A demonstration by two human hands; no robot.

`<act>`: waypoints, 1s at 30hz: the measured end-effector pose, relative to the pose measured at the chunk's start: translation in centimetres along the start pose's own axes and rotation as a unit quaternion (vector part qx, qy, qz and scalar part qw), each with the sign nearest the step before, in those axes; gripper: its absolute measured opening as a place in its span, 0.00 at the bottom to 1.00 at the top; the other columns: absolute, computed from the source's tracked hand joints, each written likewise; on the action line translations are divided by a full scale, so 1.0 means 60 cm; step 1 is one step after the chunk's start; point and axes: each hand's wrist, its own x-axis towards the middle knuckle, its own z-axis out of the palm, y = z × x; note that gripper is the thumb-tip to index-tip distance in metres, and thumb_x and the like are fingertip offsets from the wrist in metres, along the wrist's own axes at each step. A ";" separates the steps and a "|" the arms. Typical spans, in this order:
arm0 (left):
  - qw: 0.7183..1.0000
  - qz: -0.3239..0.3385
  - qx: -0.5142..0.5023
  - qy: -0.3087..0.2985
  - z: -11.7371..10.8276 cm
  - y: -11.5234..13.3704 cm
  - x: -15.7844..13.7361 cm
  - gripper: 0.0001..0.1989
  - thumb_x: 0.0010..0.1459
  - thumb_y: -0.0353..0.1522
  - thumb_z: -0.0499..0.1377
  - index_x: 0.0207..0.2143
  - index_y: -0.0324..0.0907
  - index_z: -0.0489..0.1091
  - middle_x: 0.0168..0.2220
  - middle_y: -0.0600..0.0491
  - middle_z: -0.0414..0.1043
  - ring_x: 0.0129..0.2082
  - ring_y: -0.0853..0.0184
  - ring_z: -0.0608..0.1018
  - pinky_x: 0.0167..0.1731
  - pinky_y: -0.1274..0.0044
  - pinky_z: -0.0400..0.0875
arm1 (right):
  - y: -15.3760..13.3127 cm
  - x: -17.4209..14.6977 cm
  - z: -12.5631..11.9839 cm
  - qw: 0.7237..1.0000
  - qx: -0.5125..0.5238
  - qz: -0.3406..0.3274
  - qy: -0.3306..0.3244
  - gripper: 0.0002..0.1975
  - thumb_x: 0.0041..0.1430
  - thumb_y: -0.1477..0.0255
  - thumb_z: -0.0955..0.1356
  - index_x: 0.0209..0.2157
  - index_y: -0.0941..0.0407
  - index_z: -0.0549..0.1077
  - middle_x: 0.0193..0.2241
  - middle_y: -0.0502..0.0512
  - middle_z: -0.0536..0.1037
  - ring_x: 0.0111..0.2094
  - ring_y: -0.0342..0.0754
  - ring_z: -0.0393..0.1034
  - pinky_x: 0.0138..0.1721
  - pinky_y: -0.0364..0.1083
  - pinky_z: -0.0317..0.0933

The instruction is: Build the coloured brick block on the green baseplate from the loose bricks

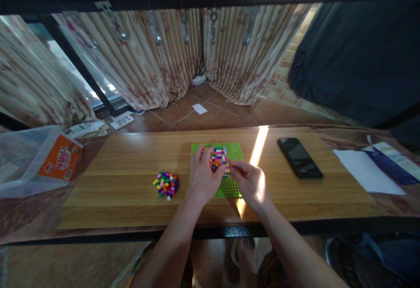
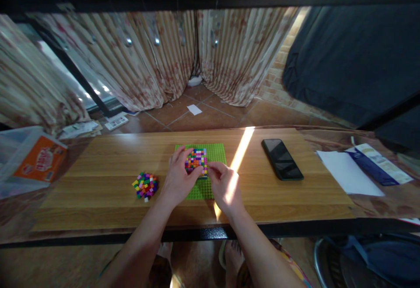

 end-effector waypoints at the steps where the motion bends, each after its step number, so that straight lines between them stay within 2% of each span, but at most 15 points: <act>1: 1.000 0.000 0.002 -0.001 0.000 0.000 0.000 0.25 0.53 0.34 0.61 0.54 0.40 0.65 0.60 0.40 0.58 0.61 0.51 0.62 0.60 0.58 0.58 | -0.003 0.000 0.000 1.000 -0.001 0.001 0.001 0.11 0.53 0.68 0.69 0.36 0.58 0.80 0.31 0.58 0.83 0.31 0.49 0.77 0.32 0.47 0.72; 8: 1.000 0.008 0.006 0.004 0.004 0.000 0.000 0.24 0.53 0.35 0.62 0.53 0.41 0.66 0.60 0.41 0.58 0.62 0.52 0.62 0.61 0.59 0.58 | -0.007 -0.003 0.000 1.000 -0.015 -0.003 0.012 0.10 0.53 0.69 0.68 0.34 0.58 0.81 0.29 0.57 0.82 0.28 0.48 0.76 0.29 0.46 0.70; 16: 1.000 0.000 0.008 0.006 0.008 0.002 -0.001 0.19 0.54 0.34 0.62 0.48 0.40 0.69 0.61 0.41 0.58 0.62 0.53 0.62 0.61 0.60 0.57 | -0.007 -0.006 0.008 0.997 -0.058 -0.035 0.041 0.09 0.55 0.71 0.67 0.31 0.58 0.80 0.27 0.55 0.82 0.27 0.47 0.75 0.31 0.46 0.69; 22: 1.000 0.009 -0.020 -0.005 0.002 -0.007 0.001 0.21 0.54 0.35 0.63 0.50 0.40 0.69 0.60 0.41 0.61 0.62 0.53 0.64 0.61 0.59 0.57 | -0.002 -0.004 0.008 0.998 -0.056 -0.031 0.029 0.10 0.55 0.70 0.67 0.34 0.57 0.80 0.27 0.55 0.82 0.26 0.47 0.75 0.28 0.45 0.69; 26: 0.995 0.022 -0.082 0.057 -0.017 -0.021 0.008 0.17 0.59 0.36 0.58 0.49 0.40 0.70 0.56 0.43 0.68 0.58 0.58 0.69 0.60 0.62 0.60 | -0.016 -0.002 0.004 0.994 -0.007 -0.057 0.087 0.08 0.55 0.69 0.68 0.32 0.57 0.79 0.26 0.54 0.81 0.26 0.46 0.75 0.27 0.44 0.69; 28: 0.990 0.018 -0.102 0.097 -0.036 -0.033 0.013 0.16 0.59 0.36 0.58 0.48 0.41 0.70 0.53 0.44 0.71 0.55 0.60 0.71 0.58 0.63 0.62 | -0.029 -0.005 0.004 0.988 -0.011 -0.099 0.122 0.07 0.56 0.70 0.69 0.31 0.56 0.78 0.26 0.52 0.81 0.26 0.46 0.75 0.29 0.44 0.70; 30: 0.985 -0.006 -0.116 0.124 -0.059 -0.048 0.018 0.15 0.58 0.36 0.58 0.47 0.40 0.71 0.50 0.45 0.73 0.51 0.61 0.74 0.55 0.65 0.66 | -0.043 -0.015 0.009 0.979 -0.040 -0.161 0.122 0.06 0.58 0.71 0.68 0.33 0.55 0.78 0.29 0.52 0.81 0.28 0.45 0.75 0.32 0.44 0.70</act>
